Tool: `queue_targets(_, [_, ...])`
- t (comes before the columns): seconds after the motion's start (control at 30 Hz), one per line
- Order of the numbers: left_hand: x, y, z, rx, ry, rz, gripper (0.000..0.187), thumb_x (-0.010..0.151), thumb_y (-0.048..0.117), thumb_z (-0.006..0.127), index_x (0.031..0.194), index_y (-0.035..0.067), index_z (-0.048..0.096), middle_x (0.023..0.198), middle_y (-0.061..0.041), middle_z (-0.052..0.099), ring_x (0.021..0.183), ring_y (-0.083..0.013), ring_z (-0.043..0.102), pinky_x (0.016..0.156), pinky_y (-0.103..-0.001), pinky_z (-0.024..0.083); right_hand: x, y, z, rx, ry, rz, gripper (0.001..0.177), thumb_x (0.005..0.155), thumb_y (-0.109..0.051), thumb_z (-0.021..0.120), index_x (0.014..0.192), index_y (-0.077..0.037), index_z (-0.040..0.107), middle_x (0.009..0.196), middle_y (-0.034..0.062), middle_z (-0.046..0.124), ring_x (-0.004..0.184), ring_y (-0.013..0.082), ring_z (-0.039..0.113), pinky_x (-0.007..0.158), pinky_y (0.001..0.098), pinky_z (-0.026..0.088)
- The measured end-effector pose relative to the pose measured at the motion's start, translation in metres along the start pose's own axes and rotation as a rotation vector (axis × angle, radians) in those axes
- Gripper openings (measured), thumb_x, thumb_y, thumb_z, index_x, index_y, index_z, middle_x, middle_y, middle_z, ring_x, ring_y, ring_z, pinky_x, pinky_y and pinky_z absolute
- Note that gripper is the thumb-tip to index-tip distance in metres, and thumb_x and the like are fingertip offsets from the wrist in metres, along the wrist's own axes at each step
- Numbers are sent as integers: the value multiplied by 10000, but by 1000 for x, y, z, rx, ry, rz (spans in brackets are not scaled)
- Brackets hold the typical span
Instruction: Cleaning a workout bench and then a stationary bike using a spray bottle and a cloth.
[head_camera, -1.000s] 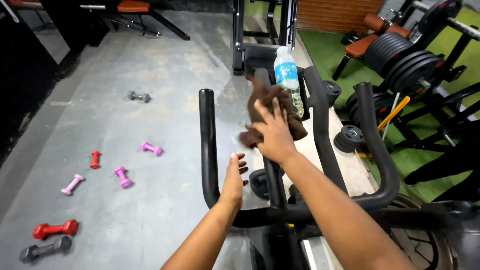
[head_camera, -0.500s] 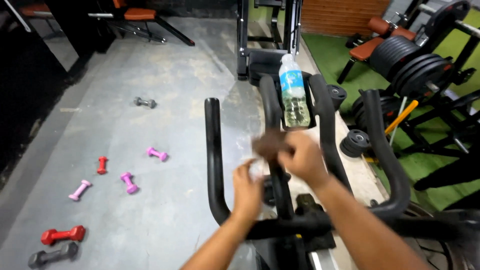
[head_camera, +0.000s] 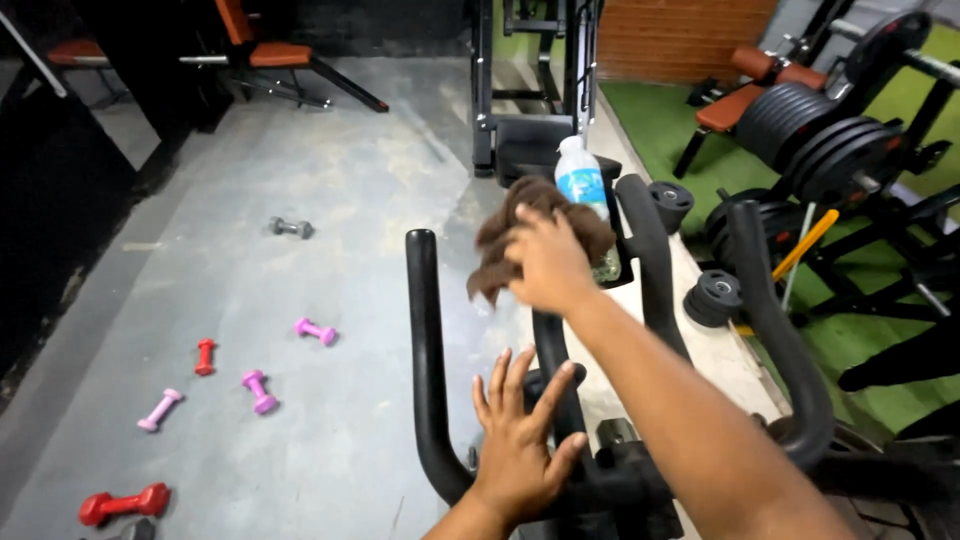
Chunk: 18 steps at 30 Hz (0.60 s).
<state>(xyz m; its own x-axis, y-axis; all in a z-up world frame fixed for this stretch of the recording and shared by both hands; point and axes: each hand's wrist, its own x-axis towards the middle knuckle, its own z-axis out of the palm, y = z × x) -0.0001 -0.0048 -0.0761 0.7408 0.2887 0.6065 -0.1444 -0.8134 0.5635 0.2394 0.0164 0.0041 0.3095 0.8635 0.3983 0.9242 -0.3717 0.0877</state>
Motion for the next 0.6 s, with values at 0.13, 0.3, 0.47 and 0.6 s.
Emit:
queue_targets(0.13, [-5, -3, 6, 4, 1, -39, 697, 950, 544, 594, 1556, 215, 492, 1658, -180, 269, 1556, -439, 140, 1167, -701, 6, -60, -11, 19, 77, 41, -121, 295, 690, -281, 776, 944, -132, 770, 1213, 21, 703, 1443, 270, 422, 1190, 642, 256])
queue_targets(0.3, [-8, -2, 5, -46, 20, -73, 692, 954, 537, 570, 1557, 209, 485, 1668, -167, 266, 1562, -442, 126, 1158, -717, -8, -135, -34, 28, 263, 21, -136, 236, 770, -293, 758, 950, -141, 769, 1170, 22, 721, 1428, 281, 446, 1165, 660, 235])
queue_targets(0.47, [-11, 6, 3, -3, 15, -35, 657, 961, 522, 558, 1547, 231, 501, 1667, -142, 297, 1562, -427, 142, 1153, -724, -16, -190, -63, 0, 466, -29, -222, 289, 720, -246, 796, 998, -172, 787, 1215, 64, 703, 1320, 302, 527, 1037, 560, 333])
queue_targets(0.6, [-12, 3, 7, 3, 42, -2, 660, 976, 509, 547, 1564, 215, 477, 1668, -152, 298, 1571, -422, 147, 1168, -725, -6, -232, -73, -12, 601, 0, -60, 368, 683, -152, 784, 1049, -115, 764, 1235, 86, 688, 1266, 300, 561, 1090, 547, 318])
